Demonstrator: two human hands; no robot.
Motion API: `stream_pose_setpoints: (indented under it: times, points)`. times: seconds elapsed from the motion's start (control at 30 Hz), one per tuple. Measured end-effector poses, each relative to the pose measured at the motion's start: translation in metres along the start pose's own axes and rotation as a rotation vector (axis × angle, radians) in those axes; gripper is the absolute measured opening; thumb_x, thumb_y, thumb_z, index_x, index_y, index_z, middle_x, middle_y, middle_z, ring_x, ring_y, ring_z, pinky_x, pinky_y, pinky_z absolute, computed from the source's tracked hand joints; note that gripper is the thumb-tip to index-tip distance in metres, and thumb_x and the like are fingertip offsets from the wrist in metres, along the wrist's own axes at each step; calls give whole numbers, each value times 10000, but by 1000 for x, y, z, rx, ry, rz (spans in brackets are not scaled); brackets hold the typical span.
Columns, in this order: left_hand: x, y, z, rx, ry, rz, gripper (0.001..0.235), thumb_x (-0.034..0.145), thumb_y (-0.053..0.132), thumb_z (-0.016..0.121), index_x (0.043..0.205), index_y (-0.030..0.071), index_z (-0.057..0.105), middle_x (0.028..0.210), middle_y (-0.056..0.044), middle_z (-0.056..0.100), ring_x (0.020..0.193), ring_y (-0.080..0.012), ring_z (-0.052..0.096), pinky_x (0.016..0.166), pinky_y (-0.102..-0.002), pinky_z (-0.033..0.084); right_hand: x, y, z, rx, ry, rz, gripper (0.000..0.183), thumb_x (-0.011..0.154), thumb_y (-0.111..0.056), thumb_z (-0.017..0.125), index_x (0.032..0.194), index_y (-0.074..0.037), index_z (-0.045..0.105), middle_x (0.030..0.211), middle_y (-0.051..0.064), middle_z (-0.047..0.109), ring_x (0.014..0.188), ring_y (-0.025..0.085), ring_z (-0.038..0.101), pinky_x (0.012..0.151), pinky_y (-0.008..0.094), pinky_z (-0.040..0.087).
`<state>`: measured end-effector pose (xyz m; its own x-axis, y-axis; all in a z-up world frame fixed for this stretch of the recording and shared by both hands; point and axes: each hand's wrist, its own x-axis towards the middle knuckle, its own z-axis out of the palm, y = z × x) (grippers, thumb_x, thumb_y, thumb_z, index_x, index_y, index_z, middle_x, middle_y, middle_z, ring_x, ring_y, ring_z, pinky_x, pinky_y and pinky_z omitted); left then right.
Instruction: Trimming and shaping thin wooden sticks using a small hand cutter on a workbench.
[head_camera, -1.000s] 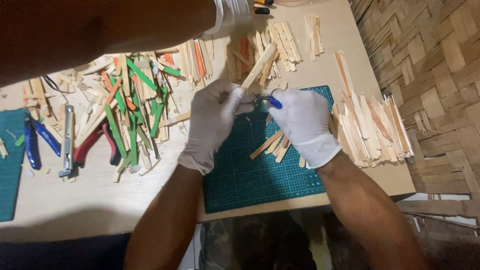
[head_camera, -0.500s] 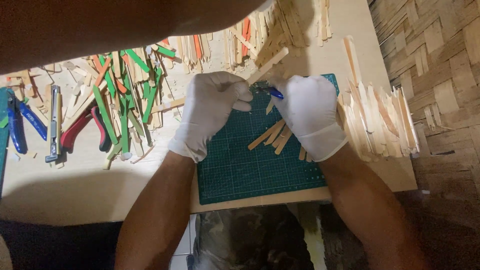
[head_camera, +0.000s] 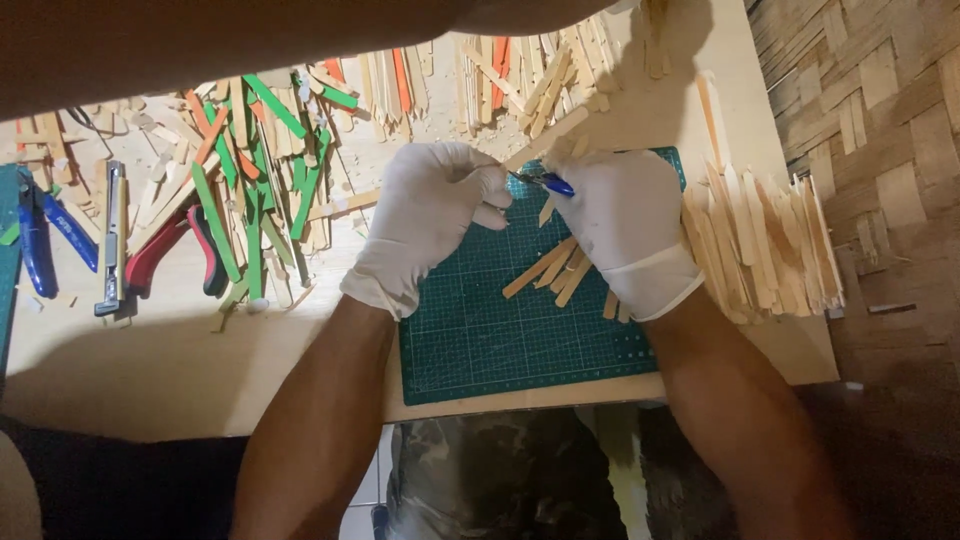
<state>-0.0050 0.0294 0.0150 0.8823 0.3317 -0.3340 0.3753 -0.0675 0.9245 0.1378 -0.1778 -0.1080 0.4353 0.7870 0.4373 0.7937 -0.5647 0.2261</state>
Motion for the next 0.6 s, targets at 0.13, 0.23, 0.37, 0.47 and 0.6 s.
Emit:
stream_pose_setpoints:
  times: [0.13, 0.23, 0.37, 0.47, 0.6]
  points:
    - [-7, 4, -1, 2, -13, 23, 190, 970, 159, 640, 1079, 37, 735, 909, -139, 798, 767, -210, 802, 749, -295, 597, 0, -2, 3, -17, 20, -17, 150, 1046, -306, 672, 990, -179, 728, 851, 0, 538, 825, 170, 566, 874, 334, 439]
    - [-10, 7, -1, 52, 6, 24, 183, 975, 165, 638, 1081, 62, 746, 924, -129, 801, 753, -195, 805, 730, -290, 597, -4, -3, 4, -35, 40, -31, 136, 1059, -282, 664, 1008, -174, 728, 865, 1, 513, 838, 160, 543, 904, 326, 424]
    - [-12, 9, 0, 83, 10, 5, 251, 950, 135, 625, 1155, 16, 710, 910, -136, 798, 732, -194, 804, 737, -317, 626, -7, -5, 7, -59, 70, -53, 119, 1078, -246, 651, 1034, -167, 729, 885, 4, 475, 858, 145, 509, 950, 314, 400]
    - [-14, 10, -1, 110, 6, 12, 251, 951, 118, 607, 1158, 21, 708, 912, -135, 798, 735, -197, 806, 738, -328, 630, 16, -12, -31, 33, -107, 45, 214, 1014, -388, 688, 904, -205, 662, 825, -24, 491, 784, 139, 541, 790, 353, 416]
    - [-14, 8, 1, 86, 28, 13, 268, 936, 108, 619, 1174, 13, 696, 900, -138, 797, 708, -197, 804, 732, -315, 631, 32, -6, -27, 7, -255, 158, 414, 865, -708, 667, 638, -388, 532, 596, -203, 489, 543, 56, 577, 479, 324, 458]
